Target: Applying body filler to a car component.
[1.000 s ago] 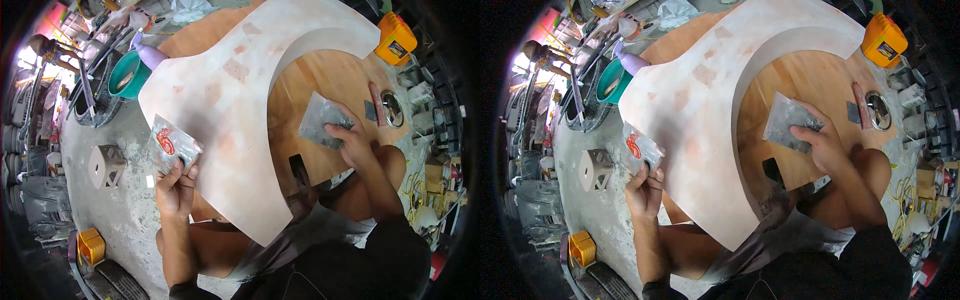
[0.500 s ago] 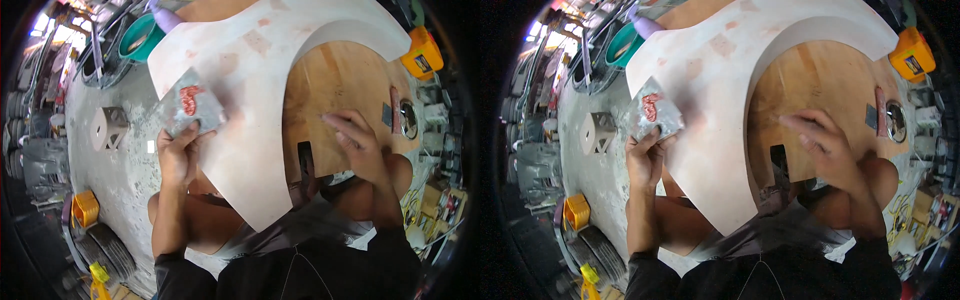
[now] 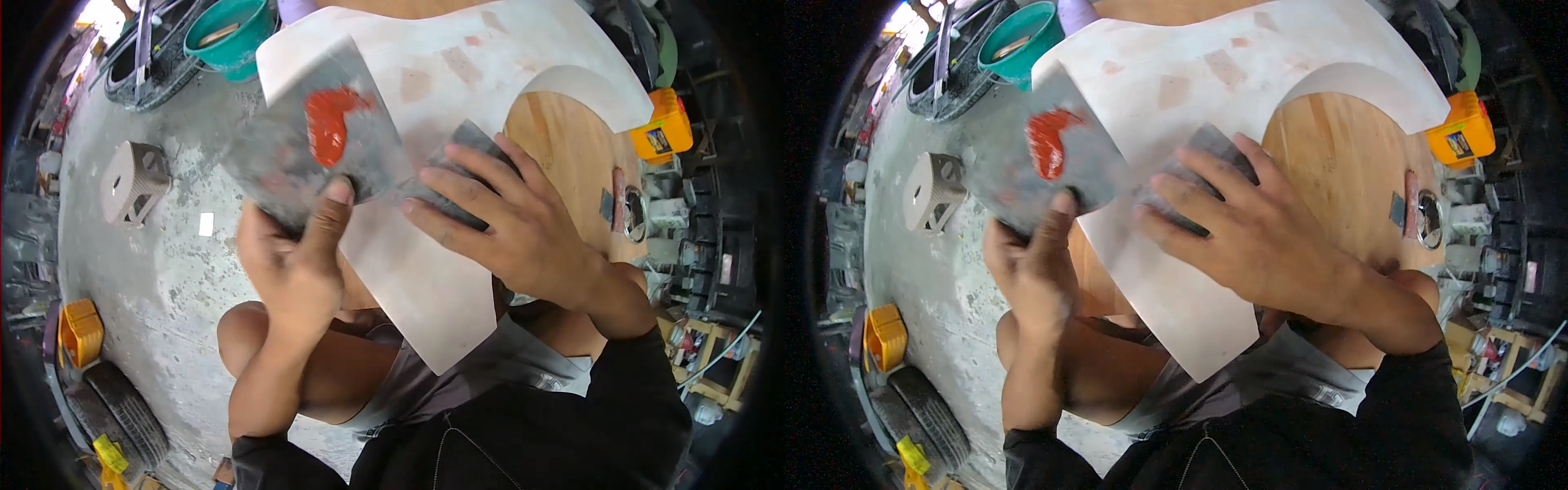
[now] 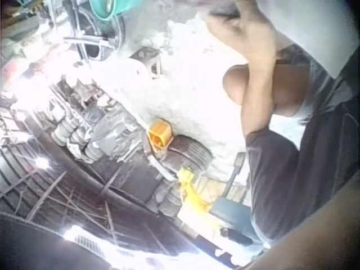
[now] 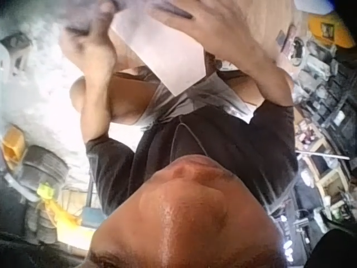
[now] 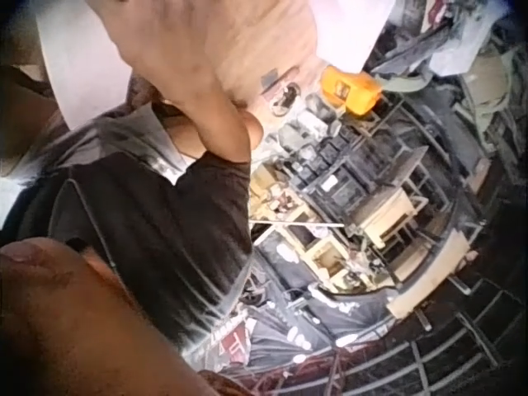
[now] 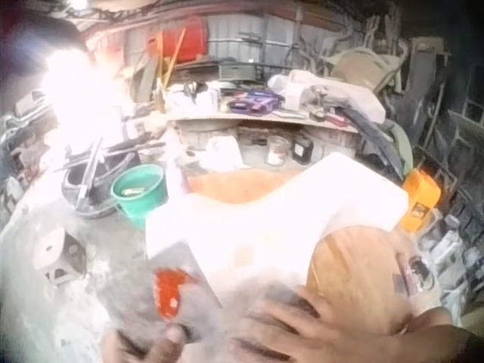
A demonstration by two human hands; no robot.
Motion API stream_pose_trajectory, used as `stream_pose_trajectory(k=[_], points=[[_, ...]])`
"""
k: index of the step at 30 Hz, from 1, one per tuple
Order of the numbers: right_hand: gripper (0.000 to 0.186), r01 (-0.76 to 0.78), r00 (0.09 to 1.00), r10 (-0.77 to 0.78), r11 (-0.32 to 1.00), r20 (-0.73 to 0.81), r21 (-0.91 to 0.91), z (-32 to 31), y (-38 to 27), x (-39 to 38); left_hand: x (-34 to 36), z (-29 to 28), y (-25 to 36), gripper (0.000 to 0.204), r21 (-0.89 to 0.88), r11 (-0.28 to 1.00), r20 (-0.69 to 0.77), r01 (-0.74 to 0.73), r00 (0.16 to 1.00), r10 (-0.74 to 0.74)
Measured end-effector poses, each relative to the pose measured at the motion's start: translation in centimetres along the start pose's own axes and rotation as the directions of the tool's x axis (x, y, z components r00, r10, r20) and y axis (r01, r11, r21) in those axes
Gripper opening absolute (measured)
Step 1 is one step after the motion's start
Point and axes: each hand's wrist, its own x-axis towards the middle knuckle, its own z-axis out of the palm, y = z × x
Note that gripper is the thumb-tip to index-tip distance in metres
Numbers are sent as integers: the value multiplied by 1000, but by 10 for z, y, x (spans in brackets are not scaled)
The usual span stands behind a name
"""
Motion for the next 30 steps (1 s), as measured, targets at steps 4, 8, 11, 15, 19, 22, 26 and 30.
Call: stream_pose_trajectory(k=[4,8,11,15,19,22,26,30], points=[[46,-6,1000,6,999,-1,36,-14,30,14,27,-29,11,42,-182,966,-186,-185,971,151],[41,-209,948,312,758,-61,618,-43,64,39,43,-63,25,35,-300,951,-244,-79,970,4],[43,-83,864,497,298,-80,951,-40,99,30,45,-69,22,36,-395,917,-229,45,962,-146],[49,374,895,324,-170,-307,912,-47,126,22,45,-72,16,39,-442,882,-142,162,958,-248],[46,563,799,518,-468,-304,681,7,141,48,45,-67,25,44,-436,883,-154,175,952,-264],[45,565,816,465,-517,-342,643,0,132,49,45,-62,19,45,-445,870,-111,213,951,-290],[47,363,866,487,-455,-115,813,-22,110,61,40,-58,25,44,-453,852,-92,263,936,-339],[54,27,813,562,-302,155,953,-27,98,53,38,-45,22,38,-497,795,46,349,925,-377]])
